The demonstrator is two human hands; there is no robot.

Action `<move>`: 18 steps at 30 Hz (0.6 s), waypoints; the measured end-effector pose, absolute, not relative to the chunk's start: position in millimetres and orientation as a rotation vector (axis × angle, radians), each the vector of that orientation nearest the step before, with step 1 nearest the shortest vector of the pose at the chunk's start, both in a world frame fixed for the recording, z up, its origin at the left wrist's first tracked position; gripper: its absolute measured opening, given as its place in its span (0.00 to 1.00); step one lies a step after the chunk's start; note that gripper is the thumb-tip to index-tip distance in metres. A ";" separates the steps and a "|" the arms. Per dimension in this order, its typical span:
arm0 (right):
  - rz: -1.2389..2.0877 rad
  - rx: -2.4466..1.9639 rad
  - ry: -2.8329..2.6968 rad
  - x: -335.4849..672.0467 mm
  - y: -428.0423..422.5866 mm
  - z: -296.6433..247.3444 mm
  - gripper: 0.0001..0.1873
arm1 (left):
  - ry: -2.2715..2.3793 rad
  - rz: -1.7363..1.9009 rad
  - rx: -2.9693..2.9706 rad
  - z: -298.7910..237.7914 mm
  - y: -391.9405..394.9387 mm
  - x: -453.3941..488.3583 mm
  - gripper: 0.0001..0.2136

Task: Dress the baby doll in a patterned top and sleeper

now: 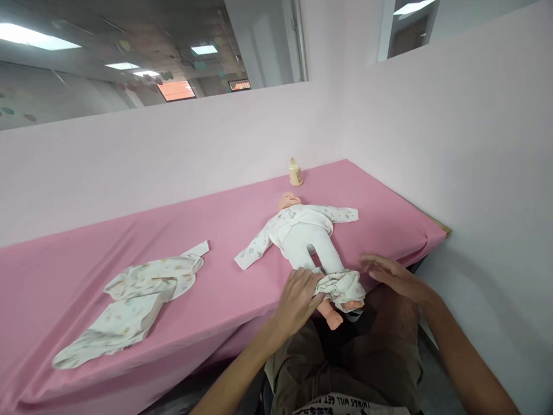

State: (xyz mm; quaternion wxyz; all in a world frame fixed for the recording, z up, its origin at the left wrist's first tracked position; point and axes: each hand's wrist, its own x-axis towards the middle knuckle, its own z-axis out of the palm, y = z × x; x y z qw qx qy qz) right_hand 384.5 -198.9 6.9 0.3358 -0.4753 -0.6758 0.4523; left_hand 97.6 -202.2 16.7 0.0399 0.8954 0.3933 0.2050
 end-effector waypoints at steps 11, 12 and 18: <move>1.161 -1.103 -2.077 334.2 -144.4 27.1 0.10 | 1.013 0.473 2.434 51.0 -157.2 92.8 0.13; 1.207 -1.097 -2.106 334.0 -142.8 28.9 0.10 | 1.020 0.483 2.427 54.0 -153.3 92.2 0.12; 1.138 -1.154 -2.158 340.0 -133.9 28.9 0.07 | 1.056 0.363 2.330 62.7 -144.9 78.5 0.12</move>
